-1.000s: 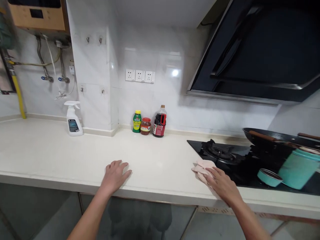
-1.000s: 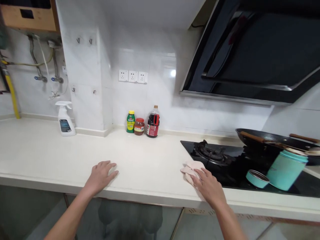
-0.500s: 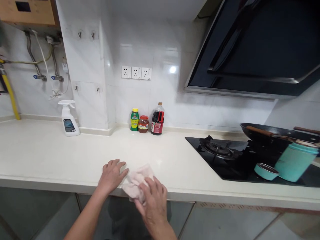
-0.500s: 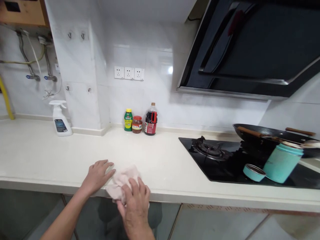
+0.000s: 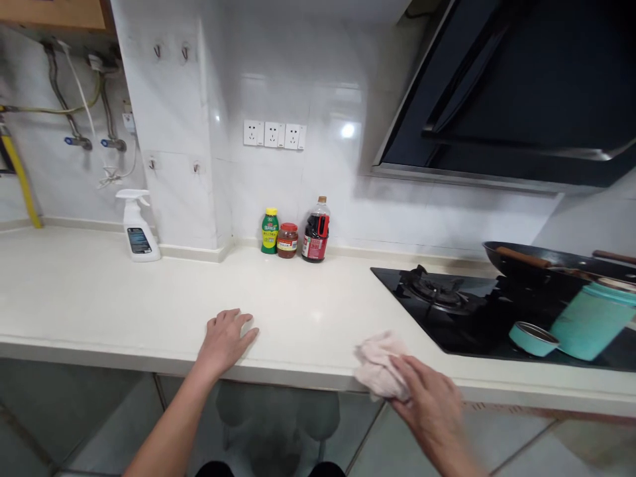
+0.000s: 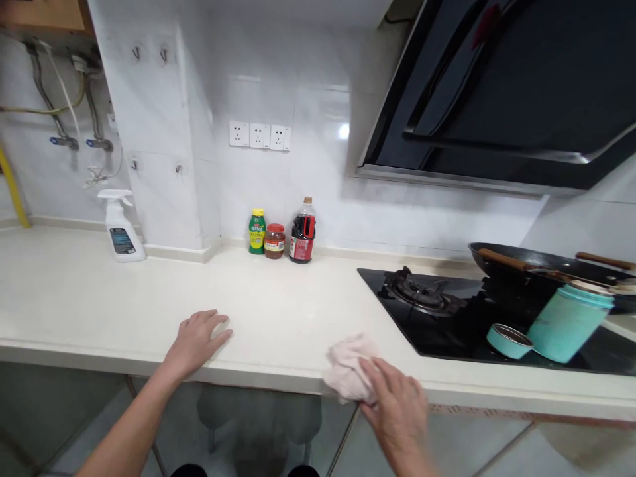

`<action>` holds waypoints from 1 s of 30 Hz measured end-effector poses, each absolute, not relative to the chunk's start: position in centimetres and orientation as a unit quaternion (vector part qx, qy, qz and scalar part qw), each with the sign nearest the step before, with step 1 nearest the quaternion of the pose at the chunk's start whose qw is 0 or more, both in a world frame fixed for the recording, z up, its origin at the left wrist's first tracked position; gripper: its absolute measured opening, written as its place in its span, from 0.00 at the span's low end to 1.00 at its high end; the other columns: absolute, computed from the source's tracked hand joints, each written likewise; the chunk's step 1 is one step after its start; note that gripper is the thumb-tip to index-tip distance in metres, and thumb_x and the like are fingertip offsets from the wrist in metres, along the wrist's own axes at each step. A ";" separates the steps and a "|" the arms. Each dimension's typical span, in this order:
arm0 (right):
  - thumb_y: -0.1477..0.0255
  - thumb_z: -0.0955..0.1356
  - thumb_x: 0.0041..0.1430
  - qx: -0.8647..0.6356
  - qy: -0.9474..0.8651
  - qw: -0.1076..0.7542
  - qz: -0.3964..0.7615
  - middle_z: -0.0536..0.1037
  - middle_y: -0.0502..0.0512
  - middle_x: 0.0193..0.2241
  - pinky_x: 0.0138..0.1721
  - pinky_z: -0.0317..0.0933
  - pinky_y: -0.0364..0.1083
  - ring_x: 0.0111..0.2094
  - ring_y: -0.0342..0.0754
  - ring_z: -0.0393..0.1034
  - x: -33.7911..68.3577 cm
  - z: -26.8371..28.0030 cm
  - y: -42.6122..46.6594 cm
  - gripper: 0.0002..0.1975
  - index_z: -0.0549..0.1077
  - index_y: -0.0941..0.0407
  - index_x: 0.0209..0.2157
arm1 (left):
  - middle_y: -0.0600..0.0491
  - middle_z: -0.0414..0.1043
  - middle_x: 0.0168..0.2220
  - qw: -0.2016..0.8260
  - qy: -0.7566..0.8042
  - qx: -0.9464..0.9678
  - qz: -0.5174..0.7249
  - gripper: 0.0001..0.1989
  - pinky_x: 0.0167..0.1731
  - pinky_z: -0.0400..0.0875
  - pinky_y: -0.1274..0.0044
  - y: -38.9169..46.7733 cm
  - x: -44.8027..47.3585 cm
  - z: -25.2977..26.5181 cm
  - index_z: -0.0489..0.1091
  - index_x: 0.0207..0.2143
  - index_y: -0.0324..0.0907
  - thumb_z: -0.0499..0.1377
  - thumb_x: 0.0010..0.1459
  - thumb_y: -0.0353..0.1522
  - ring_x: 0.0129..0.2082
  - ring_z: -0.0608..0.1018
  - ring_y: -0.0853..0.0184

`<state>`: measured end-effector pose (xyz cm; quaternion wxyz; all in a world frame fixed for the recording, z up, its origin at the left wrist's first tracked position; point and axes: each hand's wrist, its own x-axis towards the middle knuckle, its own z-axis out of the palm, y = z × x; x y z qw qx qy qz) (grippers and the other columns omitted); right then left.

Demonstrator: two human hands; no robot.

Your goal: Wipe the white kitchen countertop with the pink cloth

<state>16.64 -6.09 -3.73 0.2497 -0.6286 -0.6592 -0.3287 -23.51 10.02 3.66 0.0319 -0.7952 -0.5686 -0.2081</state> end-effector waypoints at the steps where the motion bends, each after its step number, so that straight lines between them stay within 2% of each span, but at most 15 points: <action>1: 0.74 0.66 0.52 -0.649 -0.640 0.231 -0.342 0.69 0.60 0.55 0.52 0.54 0.63 0.53 0.60 0.64 18.8 -3.9 -6.7 0.31 0.60 0.50 0.59 | 0.44 0.69 0.60 0.033 -0.569 -0.795 -0.207 0.19 0.58 0.60 0.61 9.9 -23.5 3.7 0.73 0.55 0.46 0.54 0.66 0.42 0.62 0.66 0.53; 4: 0.73 0.65 0.53 -0.710 -0.584 0.164 -0.359 0.68 0.58 0.56 0.46 0.58 0.62 0.51 0.61 0.64 23.8 -4.0 -8.2 0.27 0.61 0.52 0.56 | 0.44 0.69 0.59 0.039 -0.570 -0.795 -0.203 0.19 0.57 0.60 0.62 9.7 -23.3 3.8 0.73 0.55 0.46 0.54 0.66 0.42 0.62 0.66 0.53; 7: 0.72 0.71 0.53 -0.740 -0.565 0.084 -0.355 0.67 0.59 0.57 0.39 0.61 0.56 0.48 0.63 0.63 25.9 -3.6 -8.6 0.28 0.63 0.55 0.55 | 0.44 0.70 0.59 0.040 -0.571 -0.794 -0.203 0.19 0.57 0.60 0.62 9.5 -23.2 4.0 0.73 0.55 0.46 0.55 0.66 0.42 0.61 0.67 0.53; 11: 0.74 0.78 0.48 -0.723 -0.608 0.040 -0.326 0.68 0.63 0.54 0.42 0.62 0.53 0.44 0.61 0.63 22.0 -2.0 -7.3 0.32 0.68 0.59 0.53 | 0.44 0.70 0.59 0.040 -0.570 -0.793 -0.211 0.19 0.57 0.60 0.61 9.4 -23.1 3.9 0.73 0.54 0.47 0.55 0.66 0.43 0.60 0.67 0.52; 17: 0.72 0.82 0.44 -0.684 -0.697 0.072 -0.201 0.69 0.56 0.52 0.42 0.62 0.54 0.45 0.60 0.64 5.8 1.4 -3.1 0.34 0.71 0.51 0.52 | 0.45 0.71 0.57 0.032 -0.569 -0.789 -0.230 0.19 0.56 0.61 0.62 9.4 -23.2 3.7 0.74 0.53 0.48 0.53 0.67 0.44 0.59 0.69 0.53; 22: 0.69 0.80 0.50 -0.626 -0.756 0.090 -0.170 0.70 0.58 0.50 0.41 0.63 0.54 0.45 0.59 0.64 -5.8 2.7 0.2 0.29 0.70 0.51 0.52 | 0.50 0.73 0.56 -0.008 -0.555 -0.789 -0.265 0.21 0.56 0.61 0.63 9.8 -23.6 3.6 0.75 0.51 0.52 0.47 0.69 0.47 0.59 0.69 0.56; 26: 0.69 0.80 0.48 -0.586 -0.785 0.126 -0.160 0.70 0.58 0.48 0.41 0.64 0.54 0.44 0.59 0.63 -9.2 2.8 1.0 0.31 0.69 0.53 0.51 | 0.54 0.74 0.55 -0.058 -0.561 -0.770 -0.297 0.21 0.57 0.60 0.65 10.3 -24.1 3.5 0.75 0.51 0.53 0.45 0.70 0.45 0.59 0.70 0.58; 30: 0.78 0.76 0.46 -0.550 -0.793 0.246 -0.085 0.68 0.54 0.48 0.46 0.62 0.53 0.46 0.57 0.62 -7.7 2.8 1.0 0.28 0.68 0.51 0.49 | 0.53 0.76 0.53 -0.077 -0.574 -0.757 -0.303 0.22 0.55 0.61 0.67 10.6 -24.3 3.7 0.76 0.49 0.51 0.43 0.70 0.44 0.57 0.71 0.59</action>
